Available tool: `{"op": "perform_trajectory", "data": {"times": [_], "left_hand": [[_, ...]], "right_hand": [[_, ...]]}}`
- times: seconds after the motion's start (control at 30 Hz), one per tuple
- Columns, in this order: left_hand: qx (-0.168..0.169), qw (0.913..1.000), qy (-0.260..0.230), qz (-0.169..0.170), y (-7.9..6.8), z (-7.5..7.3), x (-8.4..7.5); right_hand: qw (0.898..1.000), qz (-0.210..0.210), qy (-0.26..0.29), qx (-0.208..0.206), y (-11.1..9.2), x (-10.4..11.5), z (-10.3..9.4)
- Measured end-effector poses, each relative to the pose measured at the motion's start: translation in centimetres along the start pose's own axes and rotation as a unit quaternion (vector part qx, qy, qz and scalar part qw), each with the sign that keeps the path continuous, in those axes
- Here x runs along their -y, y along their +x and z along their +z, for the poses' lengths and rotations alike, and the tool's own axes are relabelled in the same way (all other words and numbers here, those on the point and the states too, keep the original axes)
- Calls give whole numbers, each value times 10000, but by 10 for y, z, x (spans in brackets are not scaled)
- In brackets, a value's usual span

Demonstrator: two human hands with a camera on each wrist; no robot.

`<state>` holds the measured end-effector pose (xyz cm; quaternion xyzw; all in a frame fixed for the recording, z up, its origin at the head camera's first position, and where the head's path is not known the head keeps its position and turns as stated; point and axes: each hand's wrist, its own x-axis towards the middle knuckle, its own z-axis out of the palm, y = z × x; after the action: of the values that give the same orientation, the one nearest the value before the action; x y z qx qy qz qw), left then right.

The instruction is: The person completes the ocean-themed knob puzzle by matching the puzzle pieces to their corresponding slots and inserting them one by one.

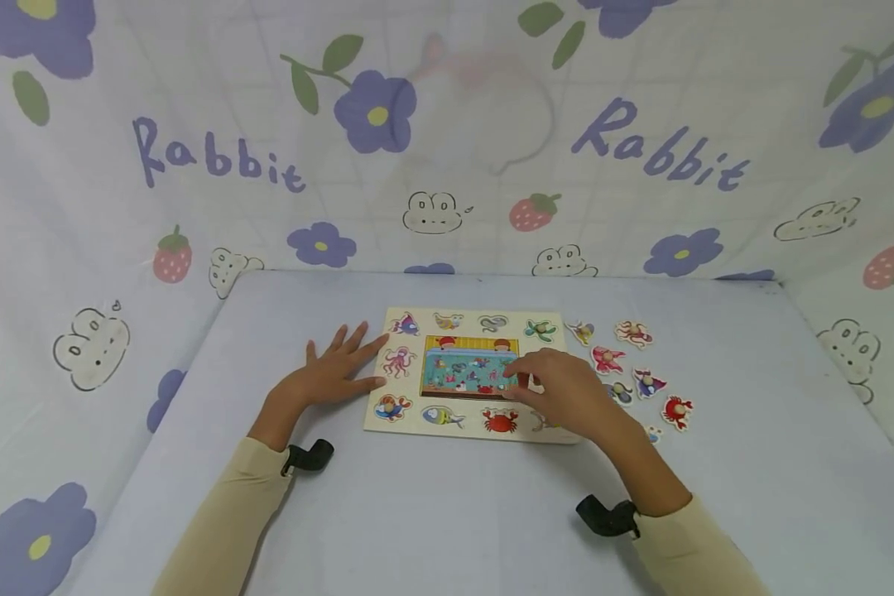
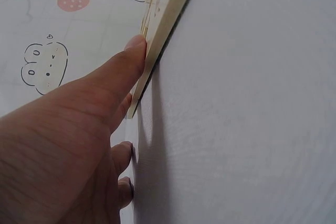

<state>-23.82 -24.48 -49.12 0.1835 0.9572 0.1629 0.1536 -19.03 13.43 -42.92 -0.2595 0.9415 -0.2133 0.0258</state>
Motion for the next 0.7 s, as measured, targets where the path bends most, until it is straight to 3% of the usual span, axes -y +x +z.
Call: {"op": "perform_trajectory", "data": {"times": [0.43,0.7], "left_hand": [[-89,9999,-40,-24,-1,-2,-3],[-103,9999,-79,31,-1,1,-1]], "right_hand": [[9982,406,365,-227,-11,-59,-34],[9961,770,397,141,-18,-90,-36]]}}
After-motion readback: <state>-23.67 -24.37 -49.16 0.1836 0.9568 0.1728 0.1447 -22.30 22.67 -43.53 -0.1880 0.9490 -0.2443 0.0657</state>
